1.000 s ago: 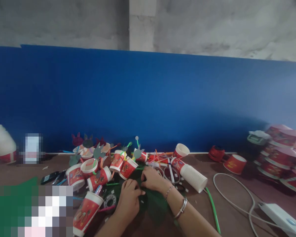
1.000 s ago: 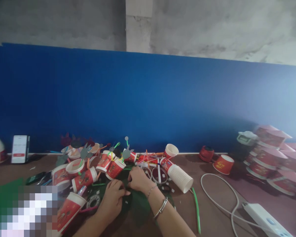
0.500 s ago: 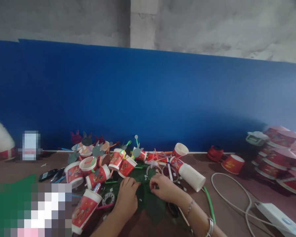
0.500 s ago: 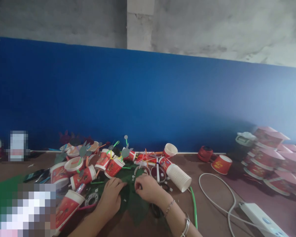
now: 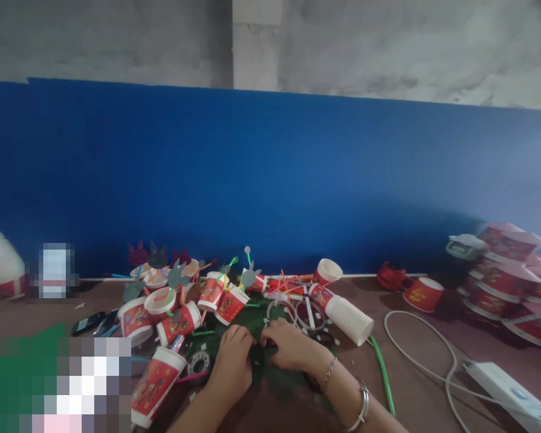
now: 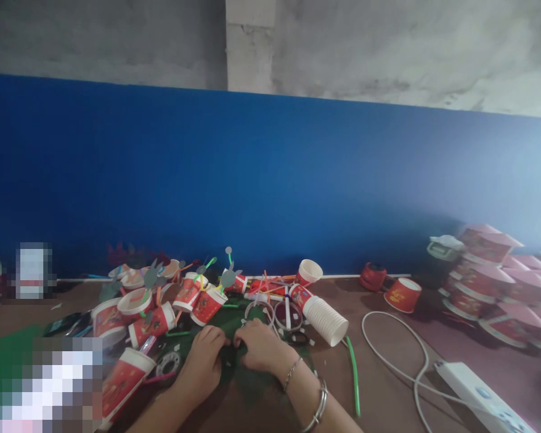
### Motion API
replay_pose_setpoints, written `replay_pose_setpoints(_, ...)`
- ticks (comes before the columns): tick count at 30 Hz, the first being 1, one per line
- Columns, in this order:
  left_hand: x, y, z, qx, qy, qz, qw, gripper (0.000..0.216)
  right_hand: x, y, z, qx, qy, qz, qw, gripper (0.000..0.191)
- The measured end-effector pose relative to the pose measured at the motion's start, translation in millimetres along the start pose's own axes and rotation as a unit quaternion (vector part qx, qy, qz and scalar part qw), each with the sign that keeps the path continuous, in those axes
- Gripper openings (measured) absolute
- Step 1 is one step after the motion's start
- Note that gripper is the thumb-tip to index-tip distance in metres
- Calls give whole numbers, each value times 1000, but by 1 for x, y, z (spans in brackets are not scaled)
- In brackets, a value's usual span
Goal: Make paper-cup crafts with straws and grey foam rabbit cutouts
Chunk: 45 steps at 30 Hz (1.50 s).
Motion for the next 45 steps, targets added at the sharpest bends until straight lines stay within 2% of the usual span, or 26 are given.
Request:
replay_pose_setpoints(3,0,2,-1,9,0,1,1000,37,-4,2,3,-16,13,-22,1000,24)
replay_pose_setpoints(8,1,0,-3,20,4,28,999,34,-14,2,7,-43,5,-3,999,21)
replay_pose_setpoints(15,1,-1,-3,22,8,30,999,34,-18,-1,20,-99,14,-12,995,14)
replay_pose_setpoints(21,0,0,-3,30,9,31,999,37,-8,-10,18,-102,17,37,994,15)
replay_pose_setpoints(25,0,1,-3,30,14,36,999,36,-2,-12,5,-46,-26,83,995,11)
replay_pose_setpoints(28,0,0,-3,30,18,43,998,35,2,-11,-2,-20,-48,91,995,14)
replay_pose_setpoints(34,3,-10,10,41,52,63,996,24,6,-2,0,23,-4,50,998,17)
replay_pose_setpoints(38,4,-12,17,53,71,67,994,12,7,-4,2,28,14,62,998,18)
replay_pose_setpoints(45,2,-8,10,24,49,61,997,14,13,-2,9,42,70,58,995,16)
Point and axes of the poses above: each hand's wrist, its own x-axis away from the middle knuckle, its own y-axis out of the palm, z = x × y, the point moved 10 cm from there along -x, towards the middle knuckle, and after that the axes turned 11 degrees about -x, right-handed, at the moved point
